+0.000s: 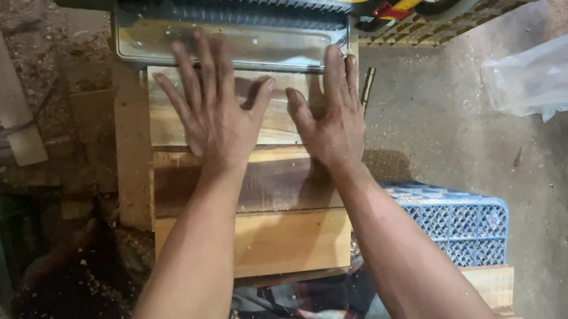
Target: Feeding wood planks into a thickness planer to smooth and level the surfaces.
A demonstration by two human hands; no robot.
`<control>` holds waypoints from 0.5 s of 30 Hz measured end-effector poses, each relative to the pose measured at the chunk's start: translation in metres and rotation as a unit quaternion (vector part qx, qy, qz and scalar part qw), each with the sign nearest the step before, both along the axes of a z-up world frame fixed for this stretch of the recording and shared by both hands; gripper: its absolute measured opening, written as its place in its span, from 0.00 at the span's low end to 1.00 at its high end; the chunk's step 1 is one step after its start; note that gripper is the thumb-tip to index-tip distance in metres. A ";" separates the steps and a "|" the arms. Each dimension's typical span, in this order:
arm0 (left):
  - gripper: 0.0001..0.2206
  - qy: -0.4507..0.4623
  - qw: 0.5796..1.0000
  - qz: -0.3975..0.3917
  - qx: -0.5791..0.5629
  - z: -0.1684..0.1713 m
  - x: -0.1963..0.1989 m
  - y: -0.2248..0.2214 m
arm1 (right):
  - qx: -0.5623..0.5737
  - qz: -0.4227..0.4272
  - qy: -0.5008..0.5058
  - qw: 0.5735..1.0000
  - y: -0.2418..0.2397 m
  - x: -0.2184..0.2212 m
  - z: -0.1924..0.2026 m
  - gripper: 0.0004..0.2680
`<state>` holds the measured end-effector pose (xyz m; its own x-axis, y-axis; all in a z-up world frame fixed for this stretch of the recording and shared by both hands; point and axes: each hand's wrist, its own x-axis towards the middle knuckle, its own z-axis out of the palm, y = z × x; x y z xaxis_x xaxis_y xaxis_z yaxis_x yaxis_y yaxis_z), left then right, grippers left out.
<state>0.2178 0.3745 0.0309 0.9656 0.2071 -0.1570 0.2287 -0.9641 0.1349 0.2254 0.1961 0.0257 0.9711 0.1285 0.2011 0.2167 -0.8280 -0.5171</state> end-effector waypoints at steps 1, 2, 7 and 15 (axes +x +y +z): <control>0.44 -0.009 0.999 0.014 -0.028 0.008 0.000 -0.002 | -0.021 0.005 -0.001 1.000 0.000 0.001 -0.001 0.28; 0.46 -0.017 0.998 0.029 -0.055 0.016 -0.001 -0.002 | -0.042 0.012 -0.001 0.999 0.000 0.002 -0.002 0.25; 0.50 -0.027 0.999 0.015 -0.009 0.003 -0.001 -0.003 | -0.032 0.007 -0.018 0.999 0.001 0.001 0.004 0.27; 0.49 -0.042 0.999 0.020 -0.004 -0.004 0.001 -0.002 | -0.040 0.019 -0.046 0.998 -0.002 0.003 -0.009 0.26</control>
